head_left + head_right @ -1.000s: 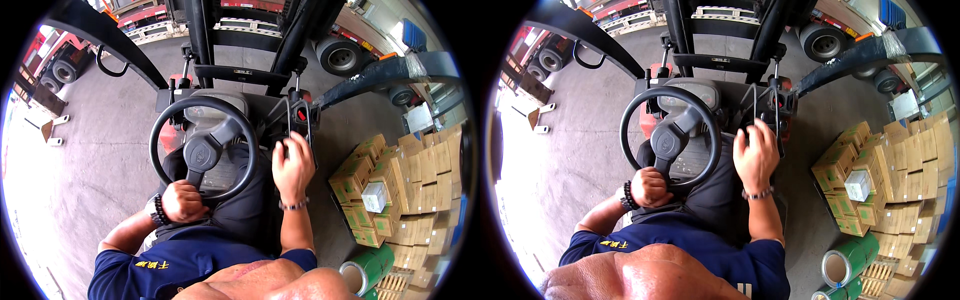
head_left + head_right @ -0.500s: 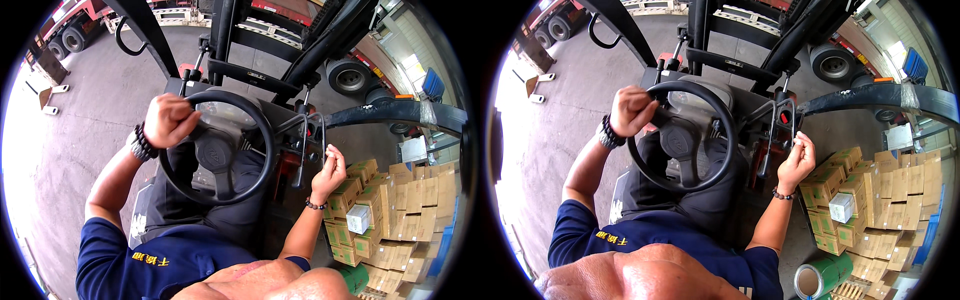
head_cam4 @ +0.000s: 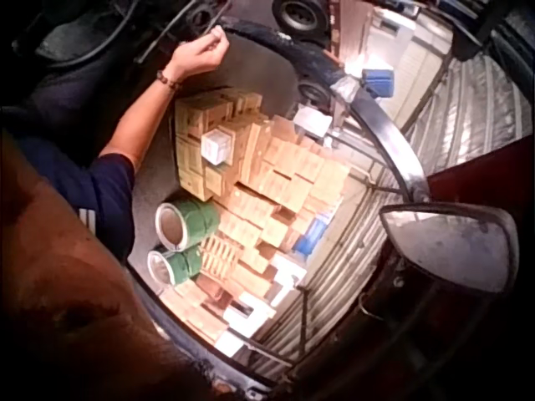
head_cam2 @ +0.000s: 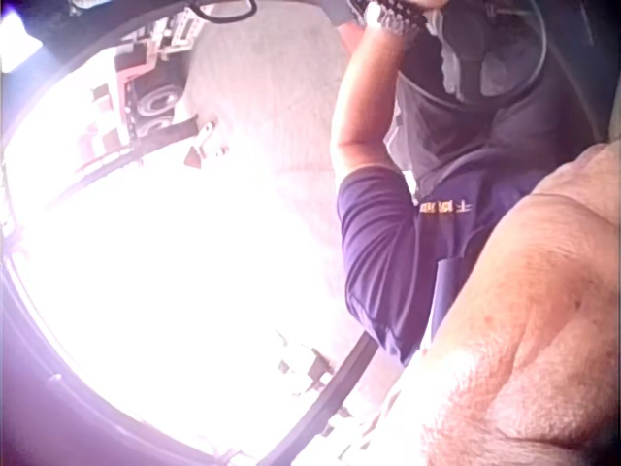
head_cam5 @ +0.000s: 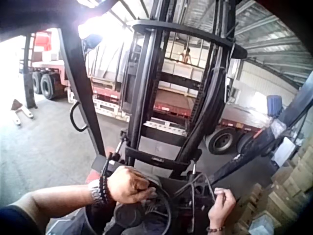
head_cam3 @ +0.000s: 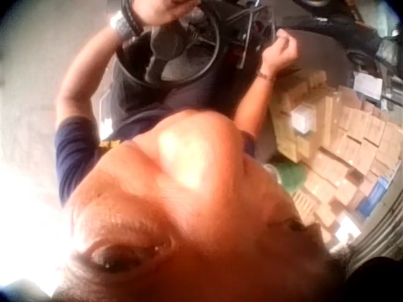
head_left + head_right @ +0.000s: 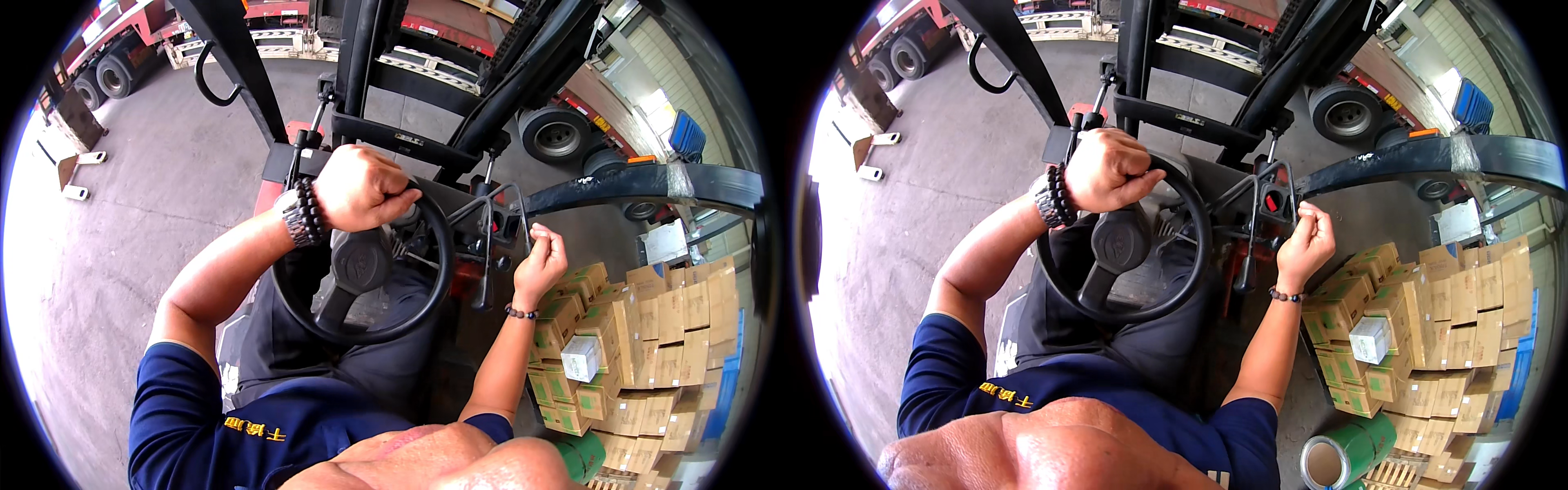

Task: The person operates a forklift inside a warehouse, maneuvering it forward and backward while steering and using the control levers. The person briefly exits the forklift to check the forks before re-entering to continue driving.

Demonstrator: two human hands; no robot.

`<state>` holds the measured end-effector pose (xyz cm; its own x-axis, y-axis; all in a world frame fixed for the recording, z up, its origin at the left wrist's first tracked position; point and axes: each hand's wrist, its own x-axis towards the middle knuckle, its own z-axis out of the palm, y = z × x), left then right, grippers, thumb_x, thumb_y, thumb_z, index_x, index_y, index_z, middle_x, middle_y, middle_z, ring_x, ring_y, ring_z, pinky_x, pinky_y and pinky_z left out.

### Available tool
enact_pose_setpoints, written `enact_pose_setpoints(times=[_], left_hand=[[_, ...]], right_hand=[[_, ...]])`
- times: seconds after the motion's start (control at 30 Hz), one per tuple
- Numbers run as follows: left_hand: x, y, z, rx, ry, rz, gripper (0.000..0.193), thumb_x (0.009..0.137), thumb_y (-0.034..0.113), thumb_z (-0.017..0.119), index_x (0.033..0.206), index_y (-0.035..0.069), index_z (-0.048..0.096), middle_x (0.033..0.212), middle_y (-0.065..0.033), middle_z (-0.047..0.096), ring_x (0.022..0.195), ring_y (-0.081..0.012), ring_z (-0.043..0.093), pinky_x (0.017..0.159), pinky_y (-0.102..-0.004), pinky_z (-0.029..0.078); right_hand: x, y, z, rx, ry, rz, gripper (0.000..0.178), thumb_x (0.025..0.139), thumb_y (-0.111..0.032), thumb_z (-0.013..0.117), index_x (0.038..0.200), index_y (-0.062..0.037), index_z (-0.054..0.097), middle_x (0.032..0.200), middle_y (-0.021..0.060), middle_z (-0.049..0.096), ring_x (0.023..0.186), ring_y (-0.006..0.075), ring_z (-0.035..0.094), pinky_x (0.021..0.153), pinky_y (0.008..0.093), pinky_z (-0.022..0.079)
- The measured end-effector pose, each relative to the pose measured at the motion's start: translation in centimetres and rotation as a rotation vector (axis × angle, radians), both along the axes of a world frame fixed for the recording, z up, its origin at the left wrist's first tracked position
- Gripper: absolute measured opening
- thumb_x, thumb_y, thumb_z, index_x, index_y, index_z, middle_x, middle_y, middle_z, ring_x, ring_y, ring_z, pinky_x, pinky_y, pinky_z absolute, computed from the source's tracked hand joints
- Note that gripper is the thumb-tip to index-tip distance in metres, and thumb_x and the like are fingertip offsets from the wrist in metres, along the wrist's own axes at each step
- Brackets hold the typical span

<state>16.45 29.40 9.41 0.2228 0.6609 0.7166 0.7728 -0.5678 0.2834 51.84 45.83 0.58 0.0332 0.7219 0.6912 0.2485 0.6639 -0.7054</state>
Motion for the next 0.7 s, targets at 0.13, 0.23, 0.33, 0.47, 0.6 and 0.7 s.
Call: enact_pose_setpoints(times=[0.13,0.23,0.33,0.47,0.6,0.7], left_hand=[[3.0,2.0,0.2,0.020,0.043,-0.100,0.043,0.093,0.021,0.084,0.062,0.007,0.056,0.061,-0.0114,0.058,0.061,-0.0367,0.066,0.057,-0.0485,0.052],[7.6,3.0,-1.6,0.091,0.019,-0.229,0.041,0.089,0.021,0.086,0.062,0.009,0.058,0.063,-0.0092,0.062,0.063,-0.0351,0.068,0.059,-0.0478,0.054],[12.4,2.3,-4.9,0.052,0.040,-0.373,0.035,0.088,0.026,0.087,0.063,0.014,0.065,0.066,-0.0048,0.067,0.064,-0.0322,0.070,0.061,-0.0463,0.055],[15.9,-4.3,-11.7,-0.048,0.078,-0.544,0.037,0.090,0.030,0.085,0.064,0.016,0.063,0.066,-0.0032,0.064,0.065,-0.0294,0.069,0.061,-0.0457,0.054],[10.7,-13.0,-13.6,-0.180,0.066,-0.585,0.042,0.095,0.029,0.084,0.066,0.018,0.056,0.068,0.0024,0.061,0.066,-0.0228,0.066,0.063,-0.0432,0.050],[4.1,-17.2,-12.3,-0.217,0.131,-0.444,0.026,0.093,0.027,0.087,0.075,0.018,0.069,0.072,0.0044,0.062,0.068,-0.0206,0.066,0.064,-0.0392,0.050]], right_hand=[[-0.7,0.4,0.4,-0.006,0.013,-0.045,0.021,0.110,-0.007,0.064,0.105,0.0048,0.080,0.097,0.0036,0.081,0.077,0.0071,0.065,0.069,0.0261,0.051],[-0.8,0.5,0.0,-0.038,0.027,-0.037,0.019,0.109,-0.006,0.065,0.105,0.0049,0.080,0.095,0.0014,0.079,0.076,0.0054,0.061,0.068,0.0251,0.049],[-1.3,0.5,0.1,-0.036,0.016,-0.032,0.019,0.110,-0.007,0.066,0.105,0.0047,0.080,0.091,-0.0013,0.077,0.074,0.0040,0.058,0.067,0.0234,0.047],[-0.6,0.3,-0.5,-0.044,0.009,-0.026,0.018,0.110,-0.008,0.068,0.105,0.0045,0.080,0.088,-0.0028,0.075,0.072,0.0033,0.057,0.065,0.0237,0.046],[-0.6,-0.6,-0.4,-0.024,0.033,-0.025,0.018,0.110,-0.008,0.068,0.106,0.0043,0.081,0.087,-0.0036,0.074,0.071,0.0026,0.055,0.063,0.0240,0.045],[-0.3,-1.6,-0.3,-0.028,0.030,-0.030,0.017,0.110,-0.007,0.069,0.106,0.0042,0.081,0.087,-0.0031,0.075,0.070,0.0025,0.056,0.061,0.0232,0.044]])
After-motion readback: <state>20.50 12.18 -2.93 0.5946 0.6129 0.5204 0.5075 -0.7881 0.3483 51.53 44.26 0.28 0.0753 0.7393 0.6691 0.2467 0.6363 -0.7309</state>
